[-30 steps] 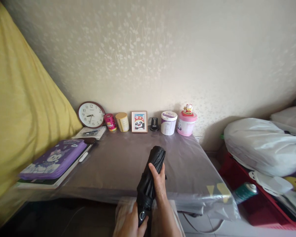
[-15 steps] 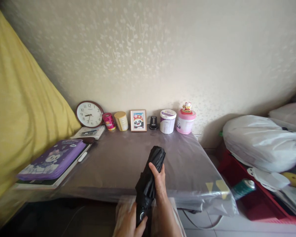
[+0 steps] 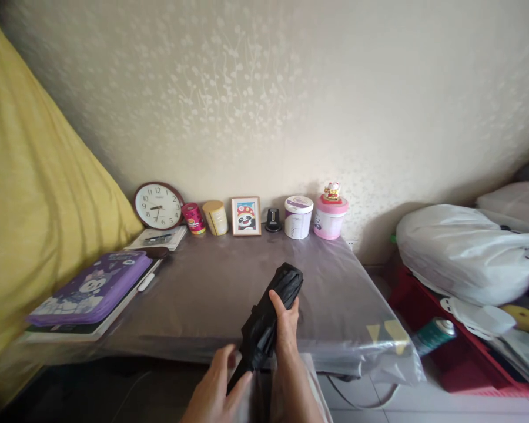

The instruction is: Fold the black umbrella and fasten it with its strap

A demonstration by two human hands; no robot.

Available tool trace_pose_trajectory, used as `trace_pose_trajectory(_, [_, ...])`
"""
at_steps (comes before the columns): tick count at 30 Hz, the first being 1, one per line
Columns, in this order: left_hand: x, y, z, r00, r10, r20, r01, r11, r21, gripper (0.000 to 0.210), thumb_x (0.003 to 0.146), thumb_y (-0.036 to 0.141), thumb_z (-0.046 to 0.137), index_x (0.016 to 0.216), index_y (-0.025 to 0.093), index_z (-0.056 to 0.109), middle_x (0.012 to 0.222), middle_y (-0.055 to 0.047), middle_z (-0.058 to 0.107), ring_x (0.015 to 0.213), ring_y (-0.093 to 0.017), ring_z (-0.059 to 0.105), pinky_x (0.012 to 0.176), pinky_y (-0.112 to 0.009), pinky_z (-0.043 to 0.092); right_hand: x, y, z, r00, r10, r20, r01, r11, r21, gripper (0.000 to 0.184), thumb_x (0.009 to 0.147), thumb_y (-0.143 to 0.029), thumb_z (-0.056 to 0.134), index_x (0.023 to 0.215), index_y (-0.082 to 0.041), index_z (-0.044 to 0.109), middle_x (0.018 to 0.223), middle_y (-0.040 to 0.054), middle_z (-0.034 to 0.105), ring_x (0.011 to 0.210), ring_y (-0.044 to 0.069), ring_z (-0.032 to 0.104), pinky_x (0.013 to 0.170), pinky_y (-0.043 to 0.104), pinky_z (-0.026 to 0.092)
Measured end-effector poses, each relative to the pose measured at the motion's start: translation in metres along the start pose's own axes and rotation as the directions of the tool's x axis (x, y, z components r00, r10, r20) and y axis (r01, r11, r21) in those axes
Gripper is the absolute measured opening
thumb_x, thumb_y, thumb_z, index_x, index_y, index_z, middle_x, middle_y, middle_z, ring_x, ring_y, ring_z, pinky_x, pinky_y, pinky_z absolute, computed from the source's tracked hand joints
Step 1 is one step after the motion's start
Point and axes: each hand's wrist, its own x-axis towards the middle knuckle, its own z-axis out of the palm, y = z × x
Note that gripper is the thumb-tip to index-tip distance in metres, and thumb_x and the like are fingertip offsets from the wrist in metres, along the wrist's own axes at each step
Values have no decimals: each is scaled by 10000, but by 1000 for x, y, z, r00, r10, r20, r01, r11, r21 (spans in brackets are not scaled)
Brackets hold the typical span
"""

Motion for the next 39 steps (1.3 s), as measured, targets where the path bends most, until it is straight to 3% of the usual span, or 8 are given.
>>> trace_pose_trajectory(3, [8, 17, -8, 982, 87, -169, -66, 990, 124, 717, 837, 501, 399, 1359, 31, 256, 1382, -205, 339, 1288, -258, 331, 1046, -385, 296, 0, 2, 1, 1000, -28, 1, 28, 998, -48, 655, 574, -435, 751, 1114, -187, 475, 752, -10, 634, 618, 184, 622, 597, 307, 529])
trace_pose_trajectory(6, [19, 35, -6, 981, 134, -143, -107, 977, 183, 768, 831, 529, 402, 1378, 18, 227, 1419, -196, 283, 1320, -255, 271, 1070, -382, 262, -4, 2, 3, 998, -63, 20, 66, 988, -136, 636, 576, -440, 749, 1093, -188, 477, 757, -10, 636, 654, 189, 621, 619, 301, 524])
trace_pose_trajectory(12, [31, 45, 2, 998, 30, -50, -24, 994, 109, 806, 838, 556, 360, 1395, -1, 192, 1408, -209, 306, 1281, -253, 350, 1027, -343, 319, -5, 4, 6, 996, -76, 52, 85, 975, -207, 666, 550, -439, 753, 1099, -168, 492, 809, 3, 648, 733, 196, 617, 675, 282, 503])
trace_pose_trajectory(21, [37, 42, -14, 997, 76, -30, -82, 960, -269, 474, 861, 413, 434, 1256, 151, 431, 1169, -96, 584, 1058, -180, 556, 897, -265, 419, -11, 5, 9, 994, -15, 111, 36, 982, -186, 635, 593, -466, 724, 1105, -157, 511, 802, 5, 635, 709, 180, 599, 648, 277, 504])
trace_pose_trajectory(27, [37, 41, -26, 984, 125, 124, -23, 789, -614, 405, 830, 370, 521, 1170, 150, 523, 1077, -48, 626, 999, -194, 572, 851, -279, 442, -14, 8, 12, 987, 37, 158, -16, 991, -135, 667, 587, -449, 729, 1139, -148, 506, 774, 7, 637, 651, 179, 605, 628, 293, 510])
trace_pose_trajectory(32, [36, 42, -26, 978, 110, 177, 52, 691, -721, 462, 831, 391, 521, 1218, 141, 493, 1118, -58, 607, 1016, -211, 564, 870, -312, 438, -11, 12, 13, 984, 0, 181, 29, 987, -159, 618, 572, -429, 746, 1087, -159, 540, 782, 2, 653, 676, 186, 621, 631, 281, 515])
trace_pose_trajectory(36, [31, 38, -19, 991, 67, 114, 14, 806, -592, 486, 822, 420, 520, 1234, 166, 478, 1146, -67, 591, 1067, -218, 540, 911, -314, 412, -3, 9, 13, 990, -42, 134, 72, 972, -222, 671, 565, -429, 755, 1134, -164, 519, 825, 6, 660, 692, 193, 627, 606, 268, 515])
trace_pose_trajectory(39, [26, 33, -14, 995, -39, 96, 77, 902, -426, 510, 794, 449, 539, 1211, 158, 489, 1081, -85, 611, 1038, -243, 548, 906, -341, 403, 2, 8, 13, 991, 4, 131, 25, 976, -215, 673, 590, -468, 730, 1147, -167, 502, 770, 1, 652, 642, 190, 623, 575, 275, 517])
